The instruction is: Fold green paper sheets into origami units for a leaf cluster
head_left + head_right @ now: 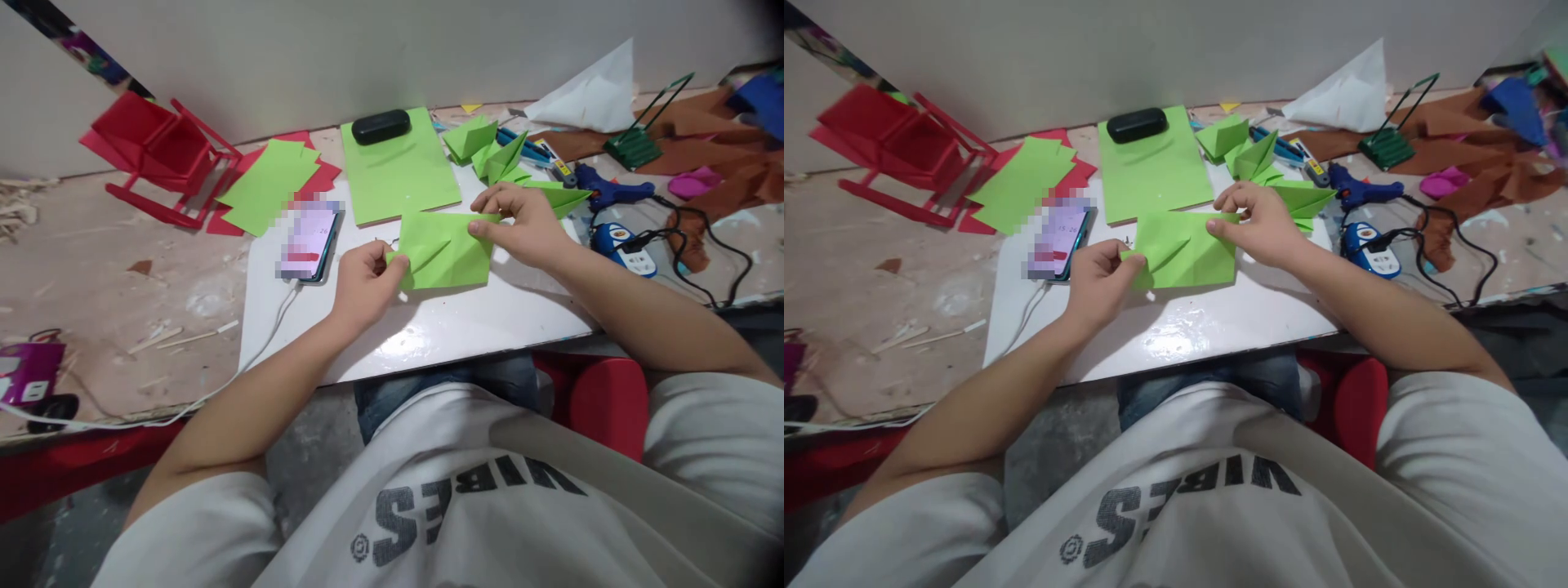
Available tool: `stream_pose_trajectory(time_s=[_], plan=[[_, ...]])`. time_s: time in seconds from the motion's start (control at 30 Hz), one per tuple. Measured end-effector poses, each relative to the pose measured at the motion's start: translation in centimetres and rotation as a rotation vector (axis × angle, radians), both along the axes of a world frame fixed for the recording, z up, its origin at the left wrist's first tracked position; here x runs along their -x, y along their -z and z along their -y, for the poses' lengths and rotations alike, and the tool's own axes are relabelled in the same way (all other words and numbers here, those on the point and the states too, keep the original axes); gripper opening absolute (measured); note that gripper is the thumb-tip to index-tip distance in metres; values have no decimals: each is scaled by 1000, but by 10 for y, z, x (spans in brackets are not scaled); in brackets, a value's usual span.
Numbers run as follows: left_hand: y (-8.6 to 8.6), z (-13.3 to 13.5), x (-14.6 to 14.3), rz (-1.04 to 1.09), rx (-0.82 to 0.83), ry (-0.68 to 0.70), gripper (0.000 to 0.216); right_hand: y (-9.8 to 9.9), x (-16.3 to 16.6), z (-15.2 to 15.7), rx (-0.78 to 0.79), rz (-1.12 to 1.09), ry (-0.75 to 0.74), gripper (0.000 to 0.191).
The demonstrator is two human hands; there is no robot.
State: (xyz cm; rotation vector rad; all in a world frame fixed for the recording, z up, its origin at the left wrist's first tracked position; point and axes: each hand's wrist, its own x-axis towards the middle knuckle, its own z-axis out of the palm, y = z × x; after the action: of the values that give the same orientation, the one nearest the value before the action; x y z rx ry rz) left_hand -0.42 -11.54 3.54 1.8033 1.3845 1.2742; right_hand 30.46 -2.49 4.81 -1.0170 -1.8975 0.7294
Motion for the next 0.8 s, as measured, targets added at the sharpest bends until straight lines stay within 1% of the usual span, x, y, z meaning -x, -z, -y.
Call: stream_pose_trajectory(time_s=[0.07, 0.17, 0.23, 0.3, 0.37, 0.4, 0.43, 0.53, 0.6, 0.7, 0.8], plan=[[8, -8, 5, -133, 50, 26, 28, 11, -1, -6, 73, 18, 51, 46], [20, -15, 11, -392, 1, 50, 15, 20, -1, -9, 242, 70, 24, 50], [28, -18, 12, -519, -44, 5, 11, 21, 2, -7, 322, 97, 35, 51], [32, -18, 11, -591, -98, -75, 5, 20, 6, -3, 316, 133, 89, 47], [32, -15, 9, -607, -173, -100, 26, 19, 11, 2, 268, 184, 140, 38], [29, -14, 7, -603, -208, -67, 34, 19, 14, 4, 245, 211, 153, 34], [26, -11, 5, -603, -232, -2, 37, 19, 16, 6, 228, 234, 160, 33], [15, 0, -5, -667, -238, 266, 27, 21, 19, 10, 222, 264, 160, 36], [10, 10, -13, -748, -230, 373, 25, 22, 19, 10, 242, 231, 136, 41], [8, 21, -19, -844, -241, 432, 33, 21, 13, 4, 322, 156, 54, 49], [10, 21, -16, -882, -255, 407, 34, 16, 4, -4, 462, 178, -50, 66]])
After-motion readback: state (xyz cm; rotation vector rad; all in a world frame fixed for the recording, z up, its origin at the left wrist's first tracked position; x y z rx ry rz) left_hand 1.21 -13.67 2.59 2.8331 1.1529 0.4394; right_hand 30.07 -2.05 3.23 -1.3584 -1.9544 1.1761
